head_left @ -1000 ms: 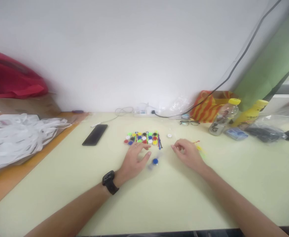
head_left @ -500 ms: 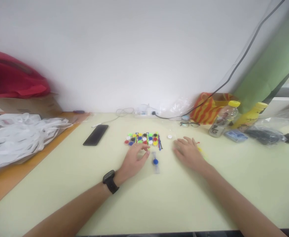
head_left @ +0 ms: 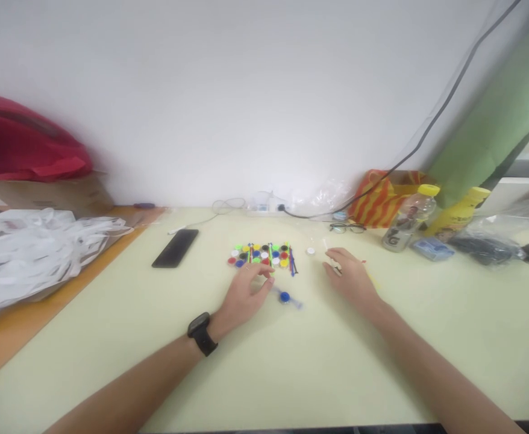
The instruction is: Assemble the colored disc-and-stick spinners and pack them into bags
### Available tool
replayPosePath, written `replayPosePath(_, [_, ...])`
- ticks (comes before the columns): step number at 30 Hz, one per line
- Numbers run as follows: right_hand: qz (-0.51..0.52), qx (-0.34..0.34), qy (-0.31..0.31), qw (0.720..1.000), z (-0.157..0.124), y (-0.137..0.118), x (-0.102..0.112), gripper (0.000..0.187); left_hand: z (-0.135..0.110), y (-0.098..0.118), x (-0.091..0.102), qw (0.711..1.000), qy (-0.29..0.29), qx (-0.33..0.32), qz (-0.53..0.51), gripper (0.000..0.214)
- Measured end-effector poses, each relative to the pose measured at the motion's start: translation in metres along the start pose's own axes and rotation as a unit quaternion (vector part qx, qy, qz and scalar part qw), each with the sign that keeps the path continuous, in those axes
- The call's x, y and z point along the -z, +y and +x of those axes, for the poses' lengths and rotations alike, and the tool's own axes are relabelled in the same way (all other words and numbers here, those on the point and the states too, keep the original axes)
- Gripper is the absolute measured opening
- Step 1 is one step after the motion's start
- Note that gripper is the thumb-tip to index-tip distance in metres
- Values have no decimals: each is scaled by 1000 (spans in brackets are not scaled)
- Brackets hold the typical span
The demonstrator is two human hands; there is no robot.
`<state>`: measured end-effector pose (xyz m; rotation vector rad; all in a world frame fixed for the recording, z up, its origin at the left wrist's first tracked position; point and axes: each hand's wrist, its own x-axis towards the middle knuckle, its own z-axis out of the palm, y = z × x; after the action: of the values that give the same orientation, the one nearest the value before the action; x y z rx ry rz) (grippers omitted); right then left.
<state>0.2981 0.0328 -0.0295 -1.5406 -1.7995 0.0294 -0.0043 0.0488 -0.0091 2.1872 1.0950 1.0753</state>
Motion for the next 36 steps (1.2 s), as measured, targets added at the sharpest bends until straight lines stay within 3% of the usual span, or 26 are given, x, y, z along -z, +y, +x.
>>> replayPosePath(7, [29, 12, 27, 999, 1, 3, 2, 29, 0, 0, 0, 1000, -6, 3, -9, 13])
replayPosePath(27, [-1, 27, -36, 999, 2, 15, -8, 36, -1, 0, 0, 1000, -9, 5, -11, 14])
replayPosePath(36, [18, 37, -6, 999, 3, 14, -4, 35, 0, -1, 0, 1000, -7, 1, -8, 15])
